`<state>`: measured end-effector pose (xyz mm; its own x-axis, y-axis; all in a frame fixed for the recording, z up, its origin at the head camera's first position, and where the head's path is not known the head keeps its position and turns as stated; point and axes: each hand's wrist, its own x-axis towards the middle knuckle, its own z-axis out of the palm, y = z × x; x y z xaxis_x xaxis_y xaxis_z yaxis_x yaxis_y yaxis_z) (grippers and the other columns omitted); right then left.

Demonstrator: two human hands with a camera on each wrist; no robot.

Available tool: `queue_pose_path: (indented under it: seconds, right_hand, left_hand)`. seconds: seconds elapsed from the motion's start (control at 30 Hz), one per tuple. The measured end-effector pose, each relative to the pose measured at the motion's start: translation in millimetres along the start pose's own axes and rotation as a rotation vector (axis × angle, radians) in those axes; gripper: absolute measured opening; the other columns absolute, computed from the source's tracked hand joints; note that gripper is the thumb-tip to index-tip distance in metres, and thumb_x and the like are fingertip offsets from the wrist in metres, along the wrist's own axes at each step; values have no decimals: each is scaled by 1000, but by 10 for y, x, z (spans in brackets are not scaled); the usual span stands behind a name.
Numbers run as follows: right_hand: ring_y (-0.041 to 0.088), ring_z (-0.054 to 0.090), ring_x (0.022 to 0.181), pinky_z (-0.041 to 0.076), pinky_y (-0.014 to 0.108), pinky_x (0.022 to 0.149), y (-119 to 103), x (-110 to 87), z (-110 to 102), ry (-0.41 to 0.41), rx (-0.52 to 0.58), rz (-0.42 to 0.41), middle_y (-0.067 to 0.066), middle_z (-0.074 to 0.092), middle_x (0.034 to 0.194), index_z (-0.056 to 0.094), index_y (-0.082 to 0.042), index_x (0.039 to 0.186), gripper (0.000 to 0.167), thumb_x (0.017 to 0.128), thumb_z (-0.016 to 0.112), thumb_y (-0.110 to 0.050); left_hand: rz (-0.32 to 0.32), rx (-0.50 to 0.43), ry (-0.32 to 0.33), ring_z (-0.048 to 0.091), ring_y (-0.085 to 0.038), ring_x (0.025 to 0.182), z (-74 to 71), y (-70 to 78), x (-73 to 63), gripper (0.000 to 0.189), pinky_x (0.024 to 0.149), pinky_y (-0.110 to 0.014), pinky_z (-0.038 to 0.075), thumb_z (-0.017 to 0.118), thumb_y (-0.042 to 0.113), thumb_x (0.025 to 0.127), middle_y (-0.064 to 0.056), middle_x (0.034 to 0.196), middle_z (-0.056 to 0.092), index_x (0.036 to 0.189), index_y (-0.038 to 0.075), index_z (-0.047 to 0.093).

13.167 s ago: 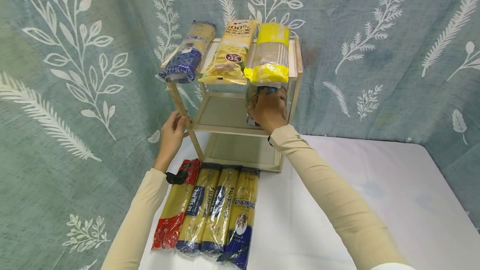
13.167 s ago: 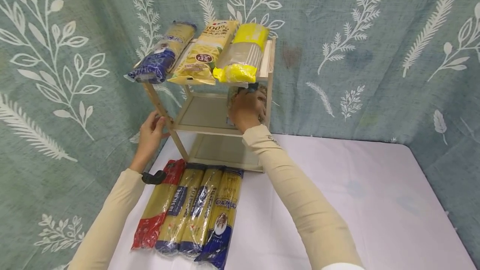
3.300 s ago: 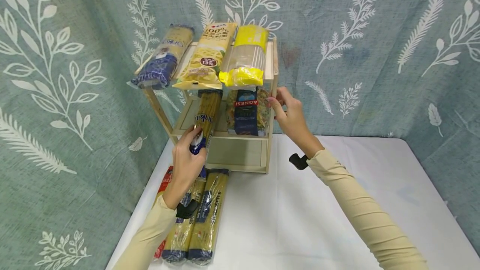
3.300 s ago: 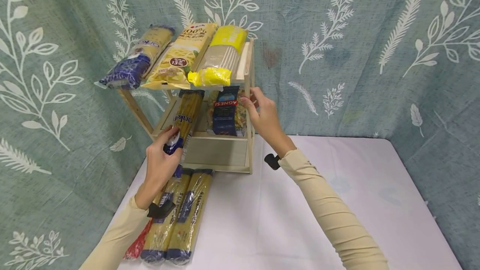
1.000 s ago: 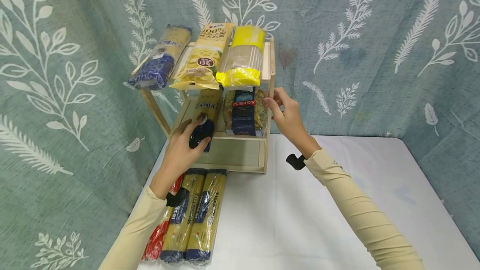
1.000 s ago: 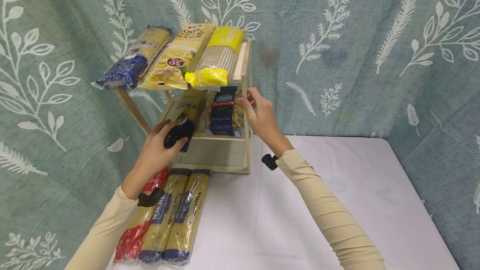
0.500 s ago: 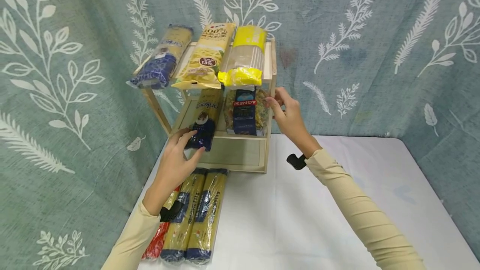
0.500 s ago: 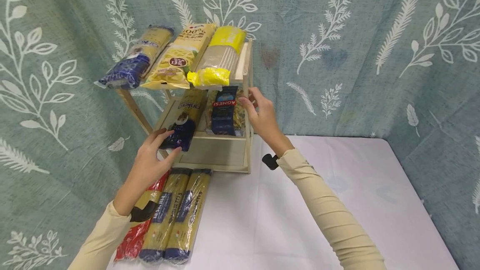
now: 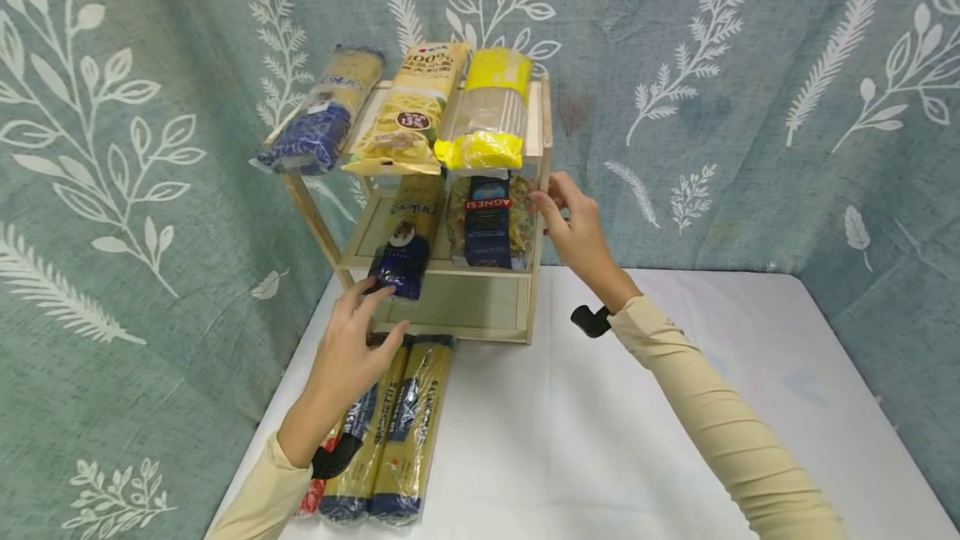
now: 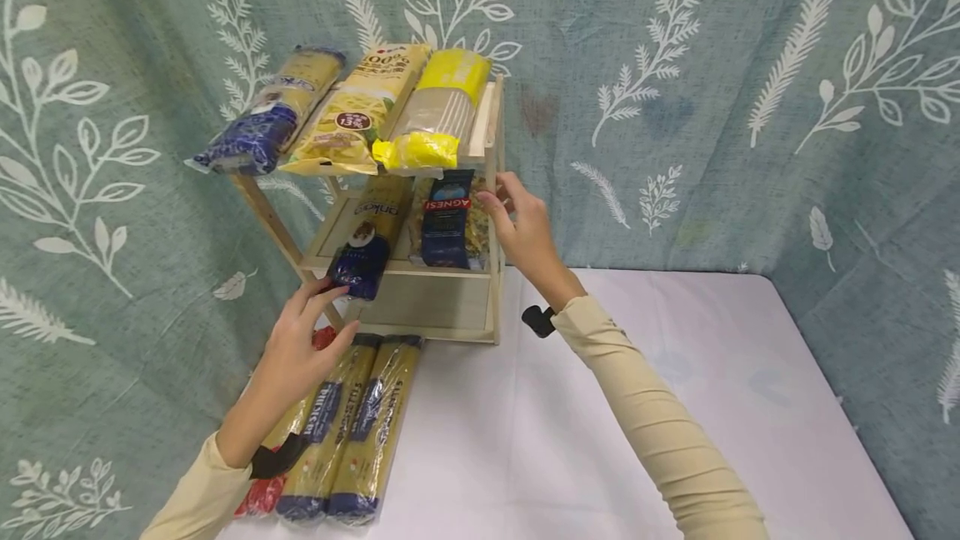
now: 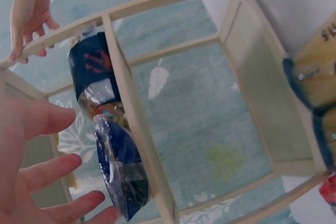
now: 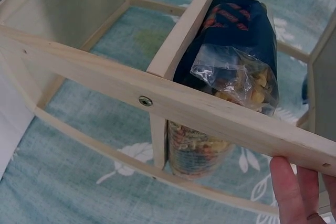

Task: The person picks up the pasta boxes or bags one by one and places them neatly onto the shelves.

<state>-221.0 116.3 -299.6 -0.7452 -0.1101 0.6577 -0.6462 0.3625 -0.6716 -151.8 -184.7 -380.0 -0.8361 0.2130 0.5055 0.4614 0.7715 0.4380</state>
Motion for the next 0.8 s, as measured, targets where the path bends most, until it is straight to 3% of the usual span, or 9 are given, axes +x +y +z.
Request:
queue_pose_path:
  seconds: [0.13,0.33,0.6,0.8]
  right_hand:
    - [24,55,67,55,33,51,137,16,44,0,7,-12,21,62,85,54,5,106,13,98,48,-4]
    - [30,56,69,54,30,50,398,27,85,1,16,-15,19,62,86,53,-1,109,14,99,49,-11]
    - [35,57,68,54,30,50,420,30,82,3,27,-27,19,62,85,54,0,107,18,100,49,-16]
    - [33,56,67,54,31,51,413,36,72,3,31,-28,19,62,85,53,1,107,19,100,48,-16]
  left_hand:
    - [14,18,6,39,-43,124,-28,4,-99,47,79,-61,47,73,17,83,-21,139,42,126,6,58]
    - [9,2,28,41,-41,123,-4,34,-224,44,81,-60,47,73,12,83,-20,137,43,124,4,59]
    - [9,-36,82,46,-39,117,145,20,-405,39,83,-58,46,73,3,79,-20,131,49,117,3,63]
    - [-42,-17,55,47,-40,115,226,-20,-555,40,84,-59,46,75,6,78,-21,128,50,116,3,63]
